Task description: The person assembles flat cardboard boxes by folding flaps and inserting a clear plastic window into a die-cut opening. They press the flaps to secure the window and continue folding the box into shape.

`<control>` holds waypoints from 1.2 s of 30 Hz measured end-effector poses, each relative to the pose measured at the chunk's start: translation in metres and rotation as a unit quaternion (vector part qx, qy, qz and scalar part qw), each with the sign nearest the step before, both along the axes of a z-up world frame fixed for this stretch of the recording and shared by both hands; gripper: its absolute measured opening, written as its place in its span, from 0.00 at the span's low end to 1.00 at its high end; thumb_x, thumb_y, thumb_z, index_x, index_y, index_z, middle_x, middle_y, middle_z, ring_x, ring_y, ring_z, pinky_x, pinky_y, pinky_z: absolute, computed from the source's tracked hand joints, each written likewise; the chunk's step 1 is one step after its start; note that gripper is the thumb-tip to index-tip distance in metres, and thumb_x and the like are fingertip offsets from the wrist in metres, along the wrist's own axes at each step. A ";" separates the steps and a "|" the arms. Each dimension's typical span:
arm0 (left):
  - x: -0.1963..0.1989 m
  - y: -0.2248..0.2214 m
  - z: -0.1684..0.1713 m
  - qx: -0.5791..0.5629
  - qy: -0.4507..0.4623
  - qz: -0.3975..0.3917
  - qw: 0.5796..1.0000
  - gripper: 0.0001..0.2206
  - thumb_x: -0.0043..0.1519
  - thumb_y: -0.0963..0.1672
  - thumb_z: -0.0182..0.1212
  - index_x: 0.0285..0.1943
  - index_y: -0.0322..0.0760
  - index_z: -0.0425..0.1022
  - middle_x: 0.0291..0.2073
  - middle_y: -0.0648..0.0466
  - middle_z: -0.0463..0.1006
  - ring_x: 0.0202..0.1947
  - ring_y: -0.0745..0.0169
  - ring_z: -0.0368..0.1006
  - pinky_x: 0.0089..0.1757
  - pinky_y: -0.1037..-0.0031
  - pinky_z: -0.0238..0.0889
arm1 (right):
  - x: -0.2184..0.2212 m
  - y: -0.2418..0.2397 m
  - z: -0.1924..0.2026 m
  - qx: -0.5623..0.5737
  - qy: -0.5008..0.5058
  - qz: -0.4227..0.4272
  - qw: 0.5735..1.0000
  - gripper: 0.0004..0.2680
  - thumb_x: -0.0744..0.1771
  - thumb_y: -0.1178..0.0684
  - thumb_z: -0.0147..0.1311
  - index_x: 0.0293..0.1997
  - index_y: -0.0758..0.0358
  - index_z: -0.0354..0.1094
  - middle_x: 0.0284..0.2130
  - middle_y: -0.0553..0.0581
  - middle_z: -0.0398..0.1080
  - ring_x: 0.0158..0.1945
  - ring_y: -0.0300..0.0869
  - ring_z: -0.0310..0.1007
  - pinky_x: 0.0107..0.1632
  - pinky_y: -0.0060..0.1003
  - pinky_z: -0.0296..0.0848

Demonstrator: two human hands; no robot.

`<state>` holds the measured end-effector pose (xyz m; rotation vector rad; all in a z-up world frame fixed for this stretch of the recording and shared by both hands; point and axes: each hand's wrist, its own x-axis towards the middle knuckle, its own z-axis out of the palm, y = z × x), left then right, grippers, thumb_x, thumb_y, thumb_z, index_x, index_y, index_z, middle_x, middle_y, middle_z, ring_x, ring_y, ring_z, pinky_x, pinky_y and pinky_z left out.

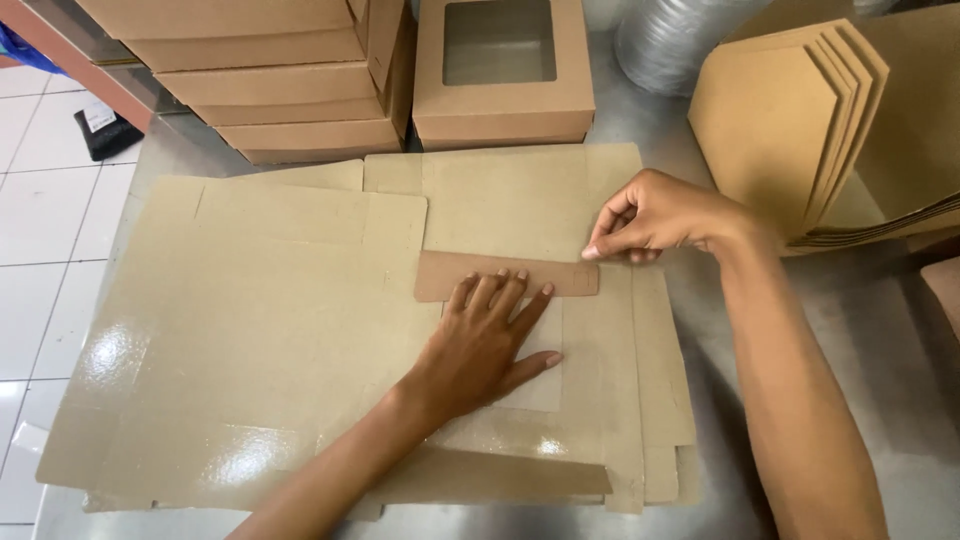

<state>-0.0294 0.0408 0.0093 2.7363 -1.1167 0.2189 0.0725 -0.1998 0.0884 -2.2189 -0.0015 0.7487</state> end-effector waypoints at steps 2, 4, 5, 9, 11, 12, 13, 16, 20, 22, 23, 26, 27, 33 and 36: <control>-0.001 0.002 -0.001 0.007 0.000 -0.001 1.000 0.30 0.67 0.60 0.46 0.71 0.42 0.69 0.59 0.42 0.71 0.65 0.42 0.63 0.62 0.47 0.53 | 0.001 0.003 -0.001 0.013 0.008 -0.012 1.000 0.05 0.59 0.61 0.69 0.33 0.72 0.80 0.22 0.62 0.74 0.22 0.44 0.73 0.28 0.36 0.75; 0.003 0.001 -0.002 0.009 -0.005 -0.003 1.000 0.31 0.68 0.60 0.45 0.71 0.42 0.69 0.59 0.42 0.70 0.66 0.43 0.62 0.62 0.48 0.52 | 0.004 0.000 -0.002 0.021 0.010 -0.027 0.999 0.06 0.59 0.62 0.69 0.33 0.72 0.80 0.23 0.63 0.75 0.23 0.45 0.75 0.30 0.36 0.78; 0.003 0.001 -0.003 0.009 -0.008 -0.001 1.000 0.31 0.68 0.60 0.43 0.71 0.42 0.69 0.58 0.43 0.71 0.65 0.43 0.63 0.62 0.48 0.53 | 0.004 -0.003 -0.004 0.025 0.004 -0.024 0.999 0.06 0.58 0.62 0.70 0.33 0.72 0.80 0.22 0.64 0.76 0.23 0.45 0.76 0.29 0.36 0.78; 0.003 0.000 -0.003 0.004 -0.006 0.003 1.000 0.31 0.68 0.61 0.41 0.70 0.42 0.70 0.57 0.44 0.72 0.65 0.44 0.64 0.61 0.48 0.54 | 0.006 -0.010 -0.015 0.037 -0.007 -0.018 0.999 0.06 0.58 0.63 0.72 0.32 0.72 0.81 0.22 0.63 0.76 0.23 0.44 0.77 0.30 0.35 0.78; 0.003 0.000 -0.005 0.006 -0.009 0.005 1.000 0.31 0.68 0.61 0.41 0.70 0.42 0.70 0.58 0.44 0.71 0.65 0.44 0.64 0.61 0.48 0.54 | 0.007 -0.010 -0.018 0.038 -0.010 -0.015 0.999 0.06 0.57 0.63 0.72 0.31 0.71 0.81 0.22 0.63 0.76 0.23 0.44 0.77 0.29 0.35 0.78; 0.004 0.000 -0.007 0.007 -0.013 0.007 1.000 0.31 0.68 0.61 0.41 0.70 0.42 0.70 0.58 0.45 0.71 0.65 0.44 0.63 0.61 0.48 0.54 | 0.008 -0.010 -0.019 0.040 -0.013 -0.012 0.999 0.06 0.57 0.63 0.72 0.30 0.71 0.81 0.21 0.63 0.76 0.23 0.44 0.77 0.29 0.34 0.78; 0.003 -0.001 -0.007 0.007 -0.011 0.006 1.000 0.31 0.68 0.61 0.41 0.70 0.42 0.70 0.58 0.45 0.71 0.65 0.44 0.63 0.61 0.48 0.54 | 0.008 -0.011 -0.021 0.039 -0.011 -0.013 0.999 0.06 0.57 0.63 0.72 0.30 0.71 0.81 0.21 0.63 0.76 0.23 0.44 0.77 0.29 0.34 0.78; 0.003 -0.001 -0.005 0.011 -0.014 0.007 1.000 0.32 0.68 0.61 0.40 0.70 0.42 0.69 0.58 0.45 0.71 0.65 0.44 0.63 0.61 0.48 0.54 | 0.009 -0.011 -0.024 0.035 -0.011 -0.010 0.999 0.06 0.57 0.63 0.73 0.31 0.71 0.81 0.21 0.63 0.76 0.22 0.45 0.77 0.29 0.34 0.78; 0.003 -0.001 -0.002 0.014 -0.006 0.001 1.000 0.32 0.69 0.61 0.39 0.71 0.41 0.69 0.58 0.44 0.71 0.65 0.43 0.63 0.61 0.47 0.53 | 0.007 -0.012 -0.030 0.051 -0.026 -0.017 0.998 0.07 0.56 0.65 0.73 0.31 0.74 0.80 0.19 0.63 0.72 0.21 0.43 0.70 0.25 0.33 0.73; 0.002 0.000 -0.003 0.014 -0.004 0.003 1.000 0.32 0.69 0.61 0.39 0.71 0.41 0.69 0.58 0.44 0.71 0.65 0.43 0.63 0.61 0.47 0.52 | 0.006 -0.011 -0.031 0.054 -0.029 -0.015 0.998 0.08 0.56 0.65 0.73 0.31 0.74 0.80 0.19 0.63 0.72 0.21 0.42 0.68 0.25 0.32 0.72; 0.002 -0.001 -0.004 0.016 -0.005 0.002 1.000 0.32 0.69 0.61 0.38 0.71 0.41 0.69 0.58 0.44 0.71 0.65 0.43 0.63 0.61 0.47 0.52 | 0.004 -0.010 -0.029 0.051 -0.040 -0.017 0.998 0.07 0.56 0.65 0.73 0.31 0.74 0.80 0.18 0.63 0.72 0.20 0.42 0.68 0.23 0.33 0.71; 0.002 -0.001 -0.006 0.017 -0.011 0.000 1.000 0.32 0.69 0.61 0.38 0.71 0.41 0.69 0.59 0.44 0.71 0.66 0.43 0.62 0.61 0.47 0.52 | -0.004 -0.008 -0.021 0.049 -0.058 -0.020 0.997 0.07 0.56 0.65 0.73 0.30 0.72 0.80 0.17 0.62 0.72 0.19 0.41 0.67 0.22 0.33 0.70; 0.002 0.000 -0.006 0.018 -0.015 0.002 1.000 0.33 0.69 0.61 0.38 0.71 0.41 0.69 0.59 0.44 0.71 0.66 0.43 0.62 0.61 0.47 0.53 | -0.006 -0.005 -0.018 0.050 -0.065 -0.017 0.996 0.06 0.56 0.65 0.72 0.30 0.71 0.81 0.17 0.61 0.72 0.19 0.40 0.67 0.22 0.32 0.69; 0.002 -0.003 -0.006 0.040 0.002 0.009 0.999 0.34 0.68 0.63 0.36 0.72 0.43 0.68 0.61 0.45 0.71 0.67 0.44 0.61 0.62 0.47 0.51 | -0.008 0.002 -0.026 -0.021 -0.100 -0.018 0.995 0.09 0.55 0.55 0.76 0.28 0.67 0.80 0.15 0.55 0.68 0.20 0.40 0.64 0.24 0.33 0.64; 0.001 -0.002 -0.003 0.035 0.011 0.009 0.999 0.35 0.67 0.63 0.37 0.72 0.43 0.68 0.61 0.45 0.71 0.68 0.44 0.60 0.63 0.47 0.50 | -0.012 0.007 -0.020 -0.058 -0.105 -0.036 0.992 0.10 0.55 0.52 0.76 0.27 0.64 0.79 0.14 0.53 0.68 0.19 0.40 0.65 0.24 0.33 0.64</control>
